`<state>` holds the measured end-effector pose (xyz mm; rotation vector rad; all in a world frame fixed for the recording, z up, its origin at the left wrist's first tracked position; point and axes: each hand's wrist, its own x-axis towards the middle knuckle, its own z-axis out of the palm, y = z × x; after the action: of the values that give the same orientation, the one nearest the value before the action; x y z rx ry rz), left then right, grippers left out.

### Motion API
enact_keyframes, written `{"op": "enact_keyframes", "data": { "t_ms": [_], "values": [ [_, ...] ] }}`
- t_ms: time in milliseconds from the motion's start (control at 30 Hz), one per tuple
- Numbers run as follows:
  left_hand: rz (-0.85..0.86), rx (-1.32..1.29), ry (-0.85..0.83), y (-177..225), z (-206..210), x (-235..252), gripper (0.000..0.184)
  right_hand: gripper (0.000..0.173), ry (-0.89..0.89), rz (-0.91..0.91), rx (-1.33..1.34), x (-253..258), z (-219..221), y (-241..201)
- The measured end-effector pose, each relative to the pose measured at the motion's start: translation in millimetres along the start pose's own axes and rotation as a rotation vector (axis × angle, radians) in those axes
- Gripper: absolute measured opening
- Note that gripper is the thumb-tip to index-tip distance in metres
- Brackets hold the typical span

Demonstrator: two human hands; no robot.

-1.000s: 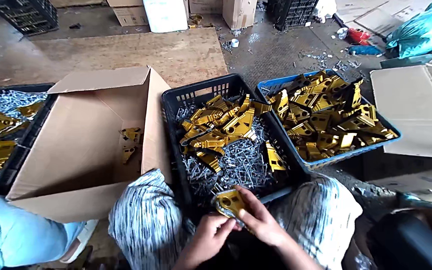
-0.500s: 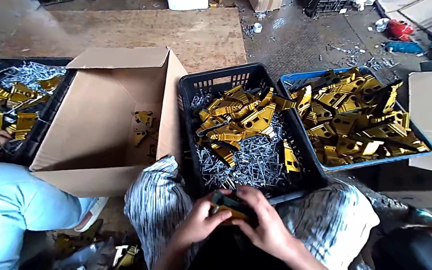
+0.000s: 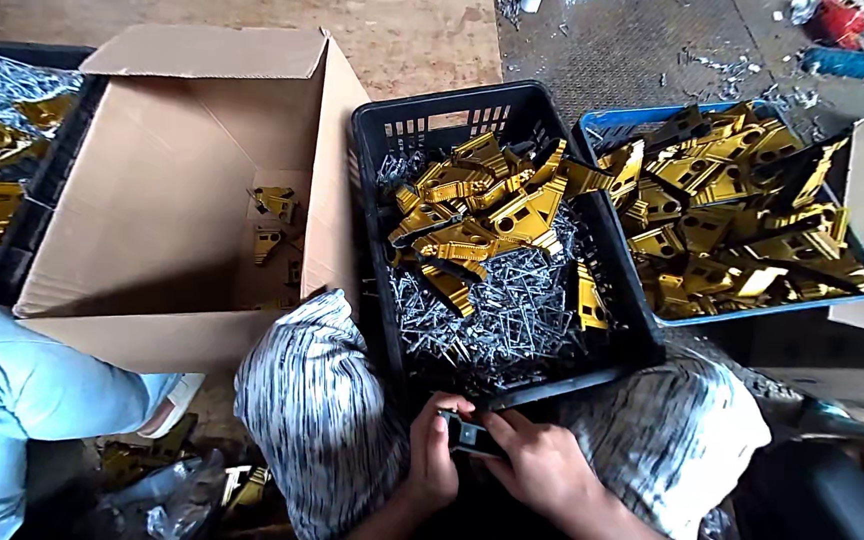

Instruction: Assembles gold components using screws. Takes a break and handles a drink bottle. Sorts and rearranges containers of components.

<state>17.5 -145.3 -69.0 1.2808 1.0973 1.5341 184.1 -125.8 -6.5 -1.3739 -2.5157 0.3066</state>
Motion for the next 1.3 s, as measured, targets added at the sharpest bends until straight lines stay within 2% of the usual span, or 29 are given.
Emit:
{"op": "enact_keyframes", "data": {
  "t_ms": [167, 467, 633, 700, 767, 800, 867, 900, 967, 1033, 1100, 1133, 1233, 1300],
  "values": [
    [0.038, 0.05, -0.038, 6, -8, 7, 0.045, 0.036, 0.008, 0.013, -0.011, 2, 1, -2],
    [0.11, -0.044, -0.01, -6, -6, 4, 0.044, 0.029, -0.036, 0.032, -0.02, 2, -1, -10],
    [0.136, -0.035, -0.02, -8, -5, 7, 0.042, 0.029, 0.007, 0.067, 0.002, -4, 7, -11],
    [0.091, -0.013, -0.035, -3, -6, 11, 0.042, 0.034, -0.028, 0.084, 0.065, 0, 3, -5],
    [-0.022, -0.025, -0.097, 6, -7, 23, 0.044, 0.043, -0.176, 0.127, 0.205, 10, -10, 8],
    [-0.085, -0.059, -0.18, 11, -11, 29, 0.047, 0.048, -0.256, 0.138, 0.268, 14, -18, 17],
    [-0.193, -0.114, -0.411, 25, -26, 41, 0.074, 0.055, -0.354, 0.137, 0.365, 18, -32, 34],
    [-0.244, -0.121, -0.505, 34, -34, 45, 0.082, 0.056, -0.379, 0.13, 0.412, 17, -37, 40],
    [-0.278, -0.033, -0.623, 46, -45, 45, 0.067, 0.055, -0.403, 0.098, 0.448, 12, -43, 47],
    [-0.312, 0.032, -0.62, 47, -42, 38, 0.048, 0.053, -0.317, 0.082, 0.426, 9, -42, 45],
    [-0.371, 0.013, -0.581, 43, -35, 27, 0.043, 0.052, -0.075, 0.038, 0.386, 11, -30, 40],
    [-0.394, -0.008, -0.548, 39, -31, 20, 0.042, 0.047, 0.0, 0.028, 0.421, 11, -25, 36],
    [-0.487, -0.066, -0.426, 28, -20, -3, 0.039, 0.017, 0.011, 0.054, 0.57, 7, -12, 19],
    [-0.593, -0.069, -0.399, 22, -16, -15, 0.035, 0.015, -0.031, 0.058, 0.529, 2, -1, 16]
  ]
}}
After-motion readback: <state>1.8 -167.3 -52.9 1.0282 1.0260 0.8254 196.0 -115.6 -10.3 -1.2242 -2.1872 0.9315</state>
